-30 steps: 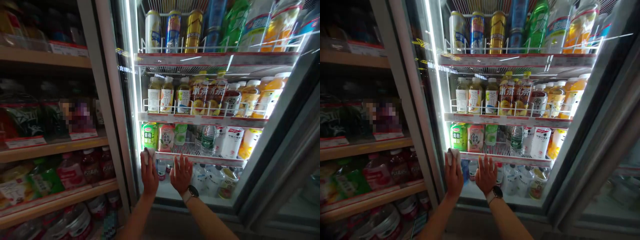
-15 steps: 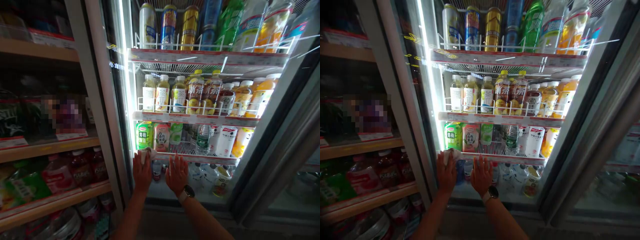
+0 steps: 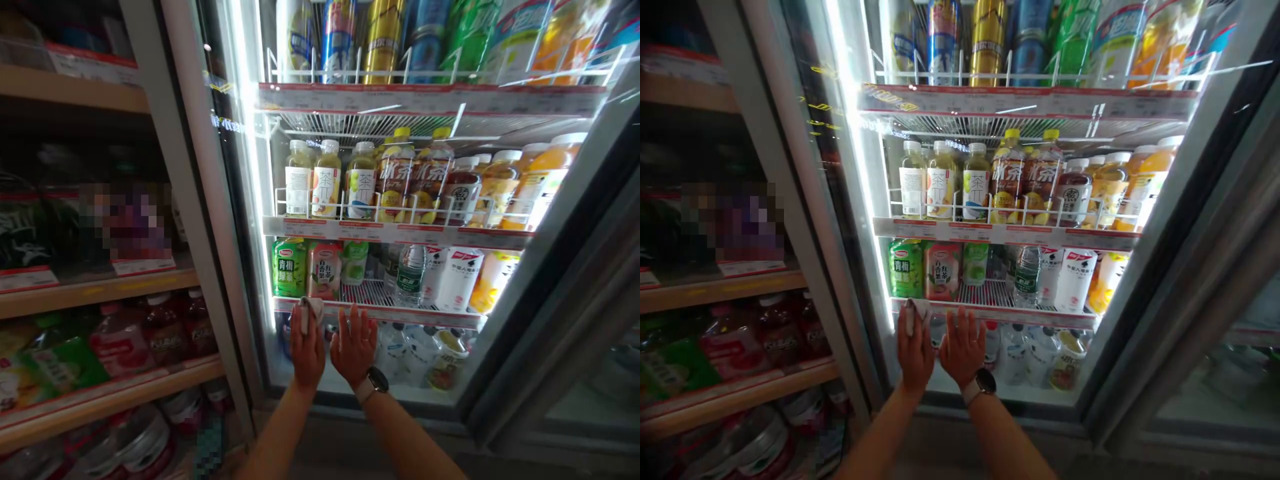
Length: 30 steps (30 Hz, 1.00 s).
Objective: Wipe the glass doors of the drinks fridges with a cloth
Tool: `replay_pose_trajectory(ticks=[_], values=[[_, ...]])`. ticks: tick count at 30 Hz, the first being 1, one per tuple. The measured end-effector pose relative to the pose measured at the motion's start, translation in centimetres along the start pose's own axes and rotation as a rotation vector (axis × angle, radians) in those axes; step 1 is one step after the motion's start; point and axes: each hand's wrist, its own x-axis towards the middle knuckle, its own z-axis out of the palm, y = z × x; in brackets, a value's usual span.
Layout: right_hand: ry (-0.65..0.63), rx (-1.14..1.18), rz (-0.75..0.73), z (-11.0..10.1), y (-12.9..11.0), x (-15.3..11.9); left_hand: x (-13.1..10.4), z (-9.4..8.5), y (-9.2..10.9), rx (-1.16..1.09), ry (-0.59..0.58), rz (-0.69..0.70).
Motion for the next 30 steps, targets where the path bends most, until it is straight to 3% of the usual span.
replay_pose_trajectory(ticks=[4, 9, 13, 16, 19, 22, 26, 30], values=[[0.039, 0.014, -0.013, 0.3, 0.3, -0.4, -0.4, 0.7, 1.1, -0.022, -0.067, 0.142], [-0.018, 0.014, -0.015, 0.1, 0.4, -0.5, 1.6, -0.9, -1.5, 0.100, -0.072, 0.314], [-0.027, 0.012, -0.020, -0.2, 0.2, -0.3, 3.5, -3.0, -4.6, 0.227, 0.023, 0.151], [-0.020, 0.021, -0.013, -0.2, 0.1, -0.3, 4.1, -3.9, -5.4, 0.192, 0.038, -0.013], [-0.028, 0.021, -0.007, -0.1, 0.0, -0.3, 3.8, -3.4, -4.0, 0.063, -0.013, -0.159], [-0.039, 0.033, -0.020, 0.0, 0.0, -0.4, 3.1, -2.0, -1.4, -0.026, -0.024, -0.191], [-0.050, 0.077, -0.035, -0.3, 0.5, -0.3, 2.5, -0.4, 1.5, -0.089, -0.096, -0.059], [-0.096, 0.260, 0.006, -2.1, 1.3, -0.1, 2.9, 0.2, 3.0, -0.168, -0.170, 0.101]])
